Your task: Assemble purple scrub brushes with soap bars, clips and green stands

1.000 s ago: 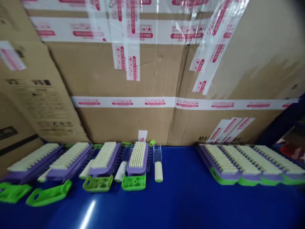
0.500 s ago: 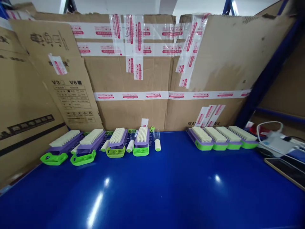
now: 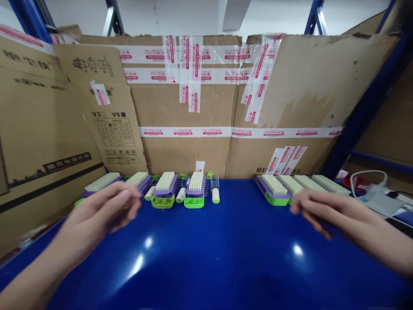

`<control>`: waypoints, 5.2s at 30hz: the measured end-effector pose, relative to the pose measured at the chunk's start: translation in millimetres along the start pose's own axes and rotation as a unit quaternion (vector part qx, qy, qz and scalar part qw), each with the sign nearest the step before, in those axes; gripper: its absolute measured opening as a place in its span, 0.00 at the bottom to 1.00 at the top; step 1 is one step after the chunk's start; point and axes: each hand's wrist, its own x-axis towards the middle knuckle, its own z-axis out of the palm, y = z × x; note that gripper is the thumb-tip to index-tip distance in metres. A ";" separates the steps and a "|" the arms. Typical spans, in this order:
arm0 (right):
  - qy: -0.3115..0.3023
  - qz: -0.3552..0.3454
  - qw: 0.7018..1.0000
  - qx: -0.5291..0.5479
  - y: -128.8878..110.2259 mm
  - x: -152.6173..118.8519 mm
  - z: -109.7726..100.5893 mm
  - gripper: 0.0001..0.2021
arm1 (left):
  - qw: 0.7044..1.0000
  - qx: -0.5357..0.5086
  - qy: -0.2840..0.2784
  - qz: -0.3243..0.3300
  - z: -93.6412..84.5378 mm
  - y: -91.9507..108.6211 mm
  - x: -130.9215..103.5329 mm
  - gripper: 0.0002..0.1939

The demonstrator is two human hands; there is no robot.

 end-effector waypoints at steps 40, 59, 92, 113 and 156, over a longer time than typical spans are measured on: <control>-0.139 -0.346 0.914 -0.163 15.8 103.8 173.3 0.25 | 0.917 0.293 -0.066 0.261 149.2 -50.9 86.9 0.24; -0.155 -0.300 0.924 -0.178 16.7 101.8 174.4 0.30 | 0.918 0.238 -0.077 0.309 142.5 -53.7 92.9 0.16; -0.175 -0.270 0.928 -0.186 14.8 99.9 173.3 0.31 | 0.918 0.250 -0.104 0.291 137.2 -39.4 89.2 0.15; -0.186 -0.304 0.913 -0.196 16.5 99.8 173.2 0.26 | 0.936 0.217 -0.111 0.254 137.8 -32.7 81.5 0.17; -0.182 -0.276 0.931 -0.156 11.8 95.7 172.0 0.23 | 0.939 0.197 -0.075 0.273 138.0 -35.9 85.5 0.16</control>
